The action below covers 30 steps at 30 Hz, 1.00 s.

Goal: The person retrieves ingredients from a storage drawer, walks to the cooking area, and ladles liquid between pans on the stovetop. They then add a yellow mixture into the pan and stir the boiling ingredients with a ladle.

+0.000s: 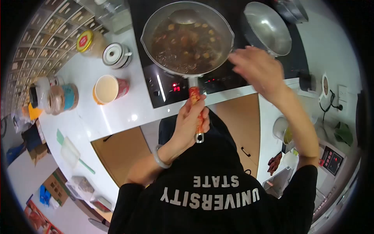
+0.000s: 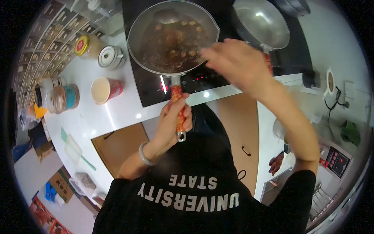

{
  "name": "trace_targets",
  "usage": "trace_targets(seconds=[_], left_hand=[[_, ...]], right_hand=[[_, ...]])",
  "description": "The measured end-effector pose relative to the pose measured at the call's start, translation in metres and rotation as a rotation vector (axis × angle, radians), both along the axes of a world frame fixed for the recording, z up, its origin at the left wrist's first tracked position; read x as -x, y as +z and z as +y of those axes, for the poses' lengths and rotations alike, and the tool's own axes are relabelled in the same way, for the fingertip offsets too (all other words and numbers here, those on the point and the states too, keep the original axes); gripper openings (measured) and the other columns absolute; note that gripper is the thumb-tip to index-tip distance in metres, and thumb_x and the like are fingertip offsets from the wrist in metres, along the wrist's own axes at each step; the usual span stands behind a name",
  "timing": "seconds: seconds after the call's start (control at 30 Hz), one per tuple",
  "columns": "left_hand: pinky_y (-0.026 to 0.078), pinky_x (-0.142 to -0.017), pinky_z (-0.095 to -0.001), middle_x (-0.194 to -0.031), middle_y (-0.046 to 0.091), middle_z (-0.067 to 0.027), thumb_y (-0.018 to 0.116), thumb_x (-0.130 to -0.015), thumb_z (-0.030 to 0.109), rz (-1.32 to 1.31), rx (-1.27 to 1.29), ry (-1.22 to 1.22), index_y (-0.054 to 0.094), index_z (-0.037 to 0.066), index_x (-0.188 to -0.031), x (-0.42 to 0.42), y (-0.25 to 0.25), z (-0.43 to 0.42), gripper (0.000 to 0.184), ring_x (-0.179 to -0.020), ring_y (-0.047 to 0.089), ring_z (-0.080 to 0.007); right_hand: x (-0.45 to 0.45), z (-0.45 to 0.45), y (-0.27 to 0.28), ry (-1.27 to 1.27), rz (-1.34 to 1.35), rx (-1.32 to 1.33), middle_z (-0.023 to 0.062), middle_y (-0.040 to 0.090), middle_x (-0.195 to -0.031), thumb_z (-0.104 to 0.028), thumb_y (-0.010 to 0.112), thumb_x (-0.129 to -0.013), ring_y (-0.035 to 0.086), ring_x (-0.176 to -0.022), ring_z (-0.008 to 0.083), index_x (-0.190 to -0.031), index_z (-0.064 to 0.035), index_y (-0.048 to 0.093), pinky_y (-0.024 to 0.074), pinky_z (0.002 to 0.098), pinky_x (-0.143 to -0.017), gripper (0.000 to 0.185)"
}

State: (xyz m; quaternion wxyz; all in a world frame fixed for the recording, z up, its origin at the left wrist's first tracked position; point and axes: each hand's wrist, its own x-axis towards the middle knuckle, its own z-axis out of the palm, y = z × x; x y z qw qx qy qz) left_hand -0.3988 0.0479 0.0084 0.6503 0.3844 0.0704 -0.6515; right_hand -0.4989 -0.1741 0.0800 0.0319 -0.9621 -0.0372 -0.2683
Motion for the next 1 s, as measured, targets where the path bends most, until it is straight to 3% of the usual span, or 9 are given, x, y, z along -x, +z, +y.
trace_targets(seconds=[0.1, 0.33, 0.4, 0.47, 0.57, 0.6, 0.8, 0.87, 1.0], left_hand=[[0.04, -0.045, -0.0259, -0.073, 0.05, -0.0034, 0.053, -0.095, 0.025, -0.038, 0.006, -0.035, 0.048, 0.007, -0.118, -0.001, -0.001, -0.003, 0.029, -0.049, 0.048, -0.0123], [0.049, -0.057, -0.0302, -0.081, 0.056, -0.0043, 0.051, -0.096, 0.025, -0.267, -0.168, -0.112, 0.048, 0.004, -0.121, -0.009, 0.019, 0.004, 0.032, -0.061, 0.056, -0.0167], [0.05, -0.062, -0.0321, -0.083, 0.057, -0.0043, 0.048, -0.096, 0.021, -1.249, -0.116, 0.082, 0.048, 0.001, -0.121, 0.003, 0.011, 0.022, 0.032, -0.063, 0.058, -0.0196], [0.051, -0.068, -0.0321, -0.089, 0.059, -0.007, 0.051, -0.094, 0.018, -1.707, -0.071, 0.312, 0.048, -0.001, -0.12, 0.015, 0.022, 0.049, 0.032, -0.069, 0.058, -0.0162], [0.049, -0.073, -0.0284, -0.094, 0.06, -0.0072, 0.048, -0.095, 0.013, -1.5, 0.508, -0.329, 0.051, -0.003, -0.119, 0.028, 0.066, 0.046, 0.029, -0.079, 0.059, -0.015], [0.049, -0.074, -0.0266, -0.097, 0.061, -0.0085, 0.048, -0.096, 0.012, -0.961, 0.171, -0.483, 0.054, -0.004, -0.116, 0.052, 0.086, 0.015, 0.026, -0.082, 0.06, -0.0136], [0.049, -0.081, -0.0296, -0.119, 0.052, -0.0106, 0.057, -0.093, 0.027, -0.62, -0.001, -0.212, 0.032, 0.003, -0.14, 0.136, 0.008, -0.165, 0.058, -0.1, 0.056, -0.0164], [0.051, -0.062, -0.0281, -0.1, 0.057, -0.0075, 0.059, -0.091, 0.029, -0.207, 0.147, -0.174, 0.045, 0.003, -0.126, 0.139, -0.001, -0.193, 0.045, -0.078, 0.06, -0.0143], [0.042, -0.041, -0.0258, -0.073, 0.052, -0.002, 0.059, -0.09, 0.025, -0.096, 0.114, -0.162, 0.05, 0.005, -0.097, 0.138, -0.016, -0.223, 0.023, -0.052, 0.051, -0.0104]], right_hand=[[0.006, 0.006, -0.032, 0.009, 0.098, 0.216, 0.0099, 0.059, -0.101, -0.011, 0.064, -0.072, 0.059, -0.098, 0.0242, -0.111, -0.0099, 0.061, 0.0482, 0.0456, -0.089, 0.039], [0.026, 0.018, -0.046, -0.021, 0.106, -0.027, 0.0058, 0.058, -0.097, -0.009, 0.061, -0.074, 0.06, -0.098, 0.0209, -0.104, -0.01, 0.06, 0.0442, 0.0477, -0.092, 0.031], [0.034, 0.008, -0.038, -0.007, 0.088, -0.059, 0.0051, 0.059, -0.096, -0.01, 0.062, -0.073, 0.06, -0.097, 0.0201, -0.103, -0.0102, 0.061, 0.0442, 0.0481, -0.092, 0.03], [0.033, -0.003, -0.03, 0.026, 0.034, -0.053, 0.0042, 0.059, -0.094, -0.01, 0.063, -0.072, 0.061, -0.094, 0.019, -0.103, -0.0104, 0.061, 0.0446, 0.0483, -0.092, 0.031], [0.026, -0.036, -0.023, 0.089, 0.01, -0.057, 0.004, 0.061, -0.091, -0.012, 0.065, -0.078, 0.062, -0.088, 0.0181, -0.104, -0.012, 0.062, 0.0473, 0.0465, -0.088, 0.027], [0.019, -0.048, -0.018, 0.112, 0.021, -0.065, 0.0042, 0.061, -0.091, -0.012, 0.065, -0.079, 0.062, -0.088, 0.0184, -0.105, -0.0124, 0.062, 0.0472, 0.0461, -0.088, 0.026], [-0.03, -0.092, -0.032, 0.278, 0.076, 0.127, 0.0015, 0.057, -0.09, -0.016, 0.062, -0.078, 0.06, -0.089, 0.0185, -0.1, -0.0152, 0.057, 0.0434, 0.0407, -0.081, 0.023], [-0.031, -0.095, -0.031, 0.24, 0.237, 0.094, 0.0011, 0.06, -0.099, -0.007, 0.062, -0.077, 0.06, -0.094, 0.0197, -0.11, -0.0164, 0.057, 0.044, 0.0475, -0.093, 0.035], [-0.031, -0.098, -0.008, 0.274, 0.281, 0.033, 0.0005, 0.06, -0.096, -0.006, 0.062, -0.076, 0.061, -0.086, 0.0204, -0.108, -0.0147, 0.058, 0.0448, 0.0468, -0.093, 0.033]])
